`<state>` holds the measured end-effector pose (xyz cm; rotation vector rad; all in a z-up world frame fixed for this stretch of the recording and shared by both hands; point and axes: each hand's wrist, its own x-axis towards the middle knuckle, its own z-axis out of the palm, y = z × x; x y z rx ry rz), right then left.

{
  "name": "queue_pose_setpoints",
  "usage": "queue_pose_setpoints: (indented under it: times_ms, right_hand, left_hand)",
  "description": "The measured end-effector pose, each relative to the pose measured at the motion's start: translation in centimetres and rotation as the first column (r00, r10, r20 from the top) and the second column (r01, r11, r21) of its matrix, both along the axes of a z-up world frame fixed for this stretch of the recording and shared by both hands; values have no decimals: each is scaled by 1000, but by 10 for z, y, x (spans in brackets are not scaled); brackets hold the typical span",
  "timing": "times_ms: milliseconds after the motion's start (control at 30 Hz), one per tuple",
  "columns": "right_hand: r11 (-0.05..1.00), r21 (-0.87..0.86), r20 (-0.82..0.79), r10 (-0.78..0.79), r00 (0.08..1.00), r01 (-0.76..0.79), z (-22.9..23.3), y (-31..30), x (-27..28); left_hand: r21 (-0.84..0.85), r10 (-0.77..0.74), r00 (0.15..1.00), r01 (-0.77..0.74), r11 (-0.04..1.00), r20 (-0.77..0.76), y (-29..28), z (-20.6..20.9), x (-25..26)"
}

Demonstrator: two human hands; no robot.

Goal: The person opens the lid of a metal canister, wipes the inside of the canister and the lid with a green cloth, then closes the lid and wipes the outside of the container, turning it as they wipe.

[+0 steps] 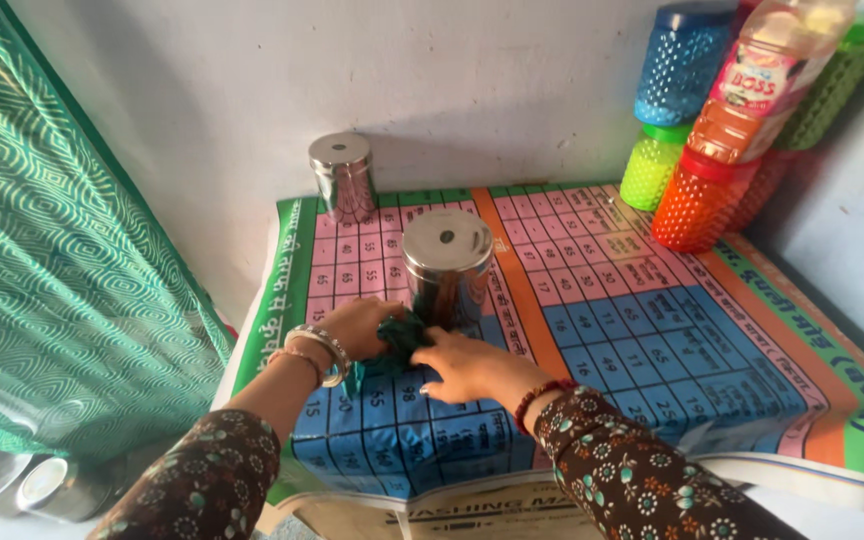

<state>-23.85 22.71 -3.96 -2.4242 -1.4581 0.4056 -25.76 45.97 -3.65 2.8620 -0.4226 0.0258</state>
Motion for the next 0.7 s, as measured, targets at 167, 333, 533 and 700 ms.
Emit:
queue_pose_setpoints:
  times_ms: [167, 333, 533, 700]
  right_hand:
    - [826, 546, -95, -108, 990, 142, 54, 17, -11]
    - [332, 942, 155, -298, 942, -50, 134, 31, 6]
    - [422, 771, -269, -465, 844, 478, 172, -17, 57]
    - [777, 446, -198, -399, 896, 444, 143, -57, 72]
  left_hand:
    - [-388, 96, 992, -120, 914, -80, 23, 65, 7]
    - [-824, 101, 991, 14, 566, 87, 31, 164, 8]
    - [-869, 120, 977, 95, 485, 174, -12, 187, 26]
    - [-604, -5, 942, 218, 767, 335, -52, 139, 43]
